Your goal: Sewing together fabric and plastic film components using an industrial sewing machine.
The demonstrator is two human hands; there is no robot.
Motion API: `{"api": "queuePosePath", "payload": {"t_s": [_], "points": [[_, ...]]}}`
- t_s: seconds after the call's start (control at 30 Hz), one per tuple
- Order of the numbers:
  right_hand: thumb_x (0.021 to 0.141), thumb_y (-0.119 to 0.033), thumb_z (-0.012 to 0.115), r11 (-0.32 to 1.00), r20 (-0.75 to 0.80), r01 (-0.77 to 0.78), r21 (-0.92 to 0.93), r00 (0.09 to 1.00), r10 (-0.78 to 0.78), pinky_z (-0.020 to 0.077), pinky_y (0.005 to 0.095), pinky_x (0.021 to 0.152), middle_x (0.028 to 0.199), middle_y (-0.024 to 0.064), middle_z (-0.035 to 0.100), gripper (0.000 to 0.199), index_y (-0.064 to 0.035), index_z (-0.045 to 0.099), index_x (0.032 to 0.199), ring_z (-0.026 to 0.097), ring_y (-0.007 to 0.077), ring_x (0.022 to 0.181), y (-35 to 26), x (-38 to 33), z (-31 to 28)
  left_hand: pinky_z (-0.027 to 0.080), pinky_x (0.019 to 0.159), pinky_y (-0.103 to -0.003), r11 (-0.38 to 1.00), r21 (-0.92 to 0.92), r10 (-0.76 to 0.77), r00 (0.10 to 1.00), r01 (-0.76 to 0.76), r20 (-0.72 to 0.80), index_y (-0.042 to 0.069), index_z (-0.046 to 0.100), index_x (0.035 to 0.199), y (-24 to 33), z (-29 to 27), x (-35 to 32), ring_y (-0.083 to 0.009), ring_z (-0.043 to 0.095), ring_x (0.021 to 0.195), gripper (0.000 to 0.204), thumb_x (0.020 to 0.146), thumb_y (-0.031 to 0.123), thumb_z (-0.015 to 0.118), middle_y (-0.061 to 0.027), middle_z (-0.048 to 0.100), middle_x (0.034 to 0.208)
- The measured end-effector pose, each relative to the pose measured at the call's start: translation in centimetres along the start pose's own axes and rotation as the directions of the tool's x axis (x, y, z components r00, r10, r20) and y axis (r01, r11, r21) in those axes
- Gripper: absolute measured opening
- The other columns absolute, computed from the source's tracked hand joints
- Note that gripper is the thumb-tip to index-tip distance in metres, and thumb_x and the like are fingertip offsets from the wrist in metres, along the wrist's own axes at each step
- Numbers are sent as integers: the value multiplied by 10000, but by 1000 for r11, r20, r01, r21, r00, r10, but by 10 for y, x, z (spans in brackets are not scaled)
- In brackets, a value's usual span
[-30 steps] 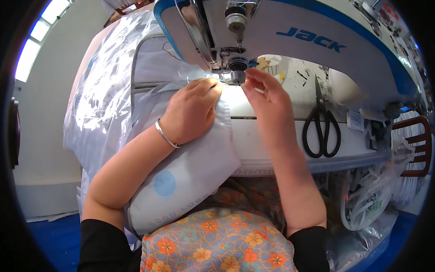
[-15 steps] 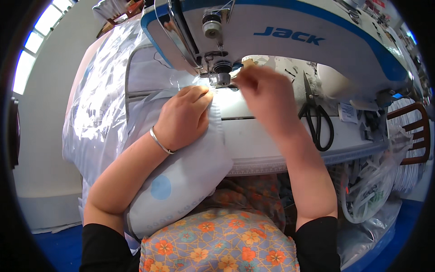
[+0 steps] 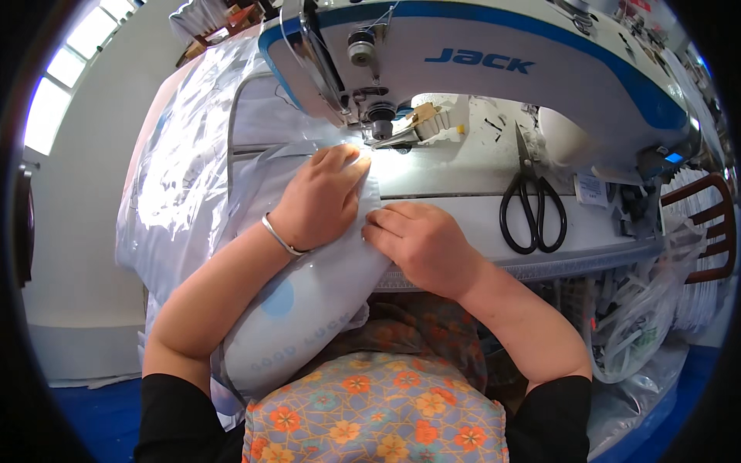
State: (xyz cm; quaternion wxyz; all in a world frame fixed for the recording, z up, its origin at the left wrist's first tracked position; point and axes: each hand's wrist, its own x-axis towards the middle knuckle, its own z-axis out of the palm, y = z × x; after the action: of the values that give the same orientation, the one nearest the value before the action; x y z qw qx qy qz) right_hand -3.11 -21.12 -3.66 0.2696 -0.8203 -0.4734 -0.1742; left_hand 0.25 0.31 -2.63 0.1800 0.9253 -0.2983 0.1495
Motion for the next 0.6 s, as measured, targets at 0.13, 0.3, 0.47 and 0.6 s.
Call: {"api": "queuePosePath", "payload": {"t_s": [0.13,0.3,0.47,0.6], "points": [[778,-81,632,999,-44,-32,-9,999,32,568,374,807,1026,89,712,228,-50,724,984,693,257,945,4,-1,5,467,987,-424,1000,20,-20,996,18,89,-13,634,1212,5,-2,1,-363,554,1170,402,819,58,581,-212,576,1237],[797,-90,615,996,-15,-92,0,996,92,562,367,809,1022,95,710,215,-43,718,980,685,252,952,14,1,6,492,967,-428,994,98,35,993,-47,116,11,636,1119,-3,0,15,-367,596,1111,313,821,97,589,-219,613,1189],[828,-115,575,994,-25,-107,-9,994,107,548,357,811,953,72,686,177,-50,704,930,660,241,935,23,7,16,468,1006,-452,992,57,92,965,-109,245,-13,607,1144,0,-24,24,-400,588,1141,311,846,74,584,-237,599,1254],[819,-102,568,994,-61,-103,35,993,105,545,356,822,966,63,687,190,-58,708,940,642,237,966,26,7,19,453,1029,-450,997,23,57,862,-79,503,-26,612,1205,52,-84,-7,-400,582,1175,370,860,108,613,-238,583,1311]]}}
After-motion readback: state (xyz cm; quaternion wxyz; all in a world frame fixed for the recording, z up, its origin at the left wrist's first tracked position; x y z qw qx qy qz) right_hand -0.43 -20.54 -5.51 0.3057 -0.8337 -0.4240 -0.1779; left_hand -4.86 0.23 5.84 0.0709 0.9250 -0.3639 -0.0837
